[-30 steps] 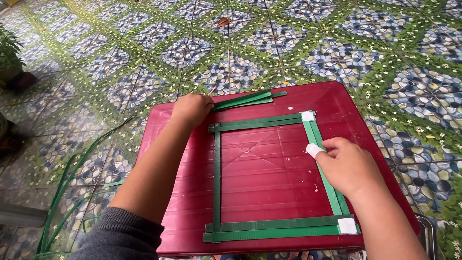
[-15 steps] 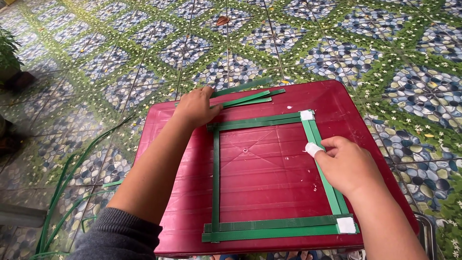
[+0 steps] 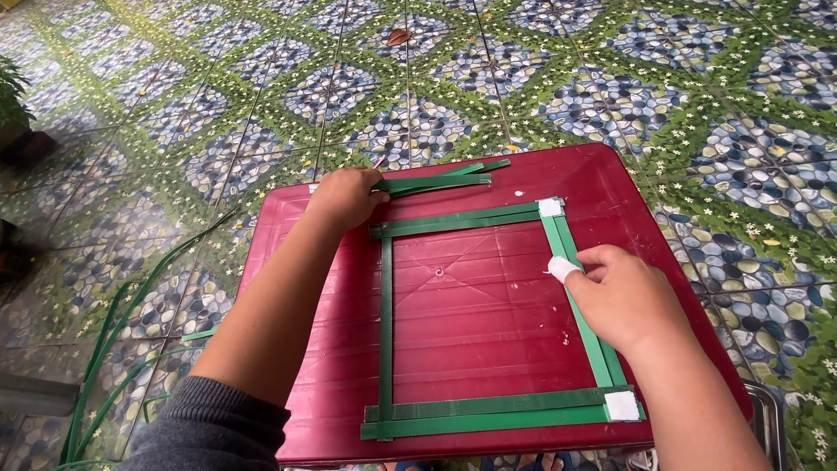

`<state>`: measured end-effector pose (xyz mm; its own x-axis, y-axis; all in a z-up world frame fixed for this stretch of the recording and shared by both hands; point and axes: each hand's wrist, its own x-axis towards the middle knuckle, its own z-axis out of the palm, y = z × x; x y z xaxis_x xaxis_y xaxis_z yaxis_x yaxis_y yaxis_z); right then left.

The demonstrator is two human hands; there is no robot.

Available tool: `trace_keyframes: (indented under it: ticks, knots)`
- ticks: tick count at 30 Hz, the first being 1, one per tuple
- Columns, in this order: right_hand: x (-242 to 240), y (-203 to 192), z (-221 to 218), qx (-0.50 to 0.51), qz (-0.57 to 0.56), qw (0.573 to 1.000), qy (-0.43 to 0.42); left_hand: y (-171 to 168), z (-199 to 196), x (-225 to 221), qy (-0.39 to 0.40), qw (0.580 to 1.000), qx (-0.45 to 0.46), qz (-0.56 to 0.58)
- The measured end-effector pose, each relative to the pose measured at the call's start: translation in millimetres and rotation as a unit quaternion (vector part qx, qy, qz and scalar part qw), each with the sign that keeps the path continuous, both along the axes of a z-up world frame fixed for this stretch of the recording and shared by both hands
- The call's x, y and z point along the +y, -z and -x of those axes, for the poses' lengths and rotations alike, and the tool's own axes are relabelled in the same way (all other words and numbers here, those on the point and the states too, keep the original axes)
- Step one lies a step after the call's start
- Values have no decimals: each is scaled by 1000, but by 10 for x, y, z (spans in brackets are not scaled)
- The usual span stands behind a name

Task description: Assembling a rectangular frame, likely for a sleeping bag, by taping together green plastic strips on a small table.

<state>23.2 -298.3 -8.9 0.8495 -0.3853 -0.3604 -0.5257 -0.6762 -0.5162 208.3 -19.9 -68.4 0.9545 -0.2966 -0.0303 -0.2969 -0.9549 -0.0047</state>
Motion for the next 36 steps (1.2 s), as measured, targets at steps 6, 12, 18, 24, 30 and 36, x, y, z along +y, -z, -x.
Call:
trace_keyframes:
  ticks: [6, 12, 18, 24, 30, 36]
  knots:
    - [-20, 48, -13, -7, 3, 1000, 0, 59, -30, 41, 21, 999, -49, 13]
    - [-14, 31, -4, -6, 0, 1000, 3, 175, -90, 111, 47, 995, -88, 26]
    - [-29, 24, -4, -16, -1, 1000, 3, -42, 89, 31, 64, 973, -217, 38]
    - [-119, 76, -12, -34, 15, 999, -2, -743, 1207, -221, -132, 934, -178, 279]
    - [-110, 26, 19, -23, 3, 1000, 12, -766, 2036, 191, -402, 821, 78, 398]
    - [-92, 104, 1, -10, 53, 998, 12, -507, 2110, 260, -370, 800, 142, 451]
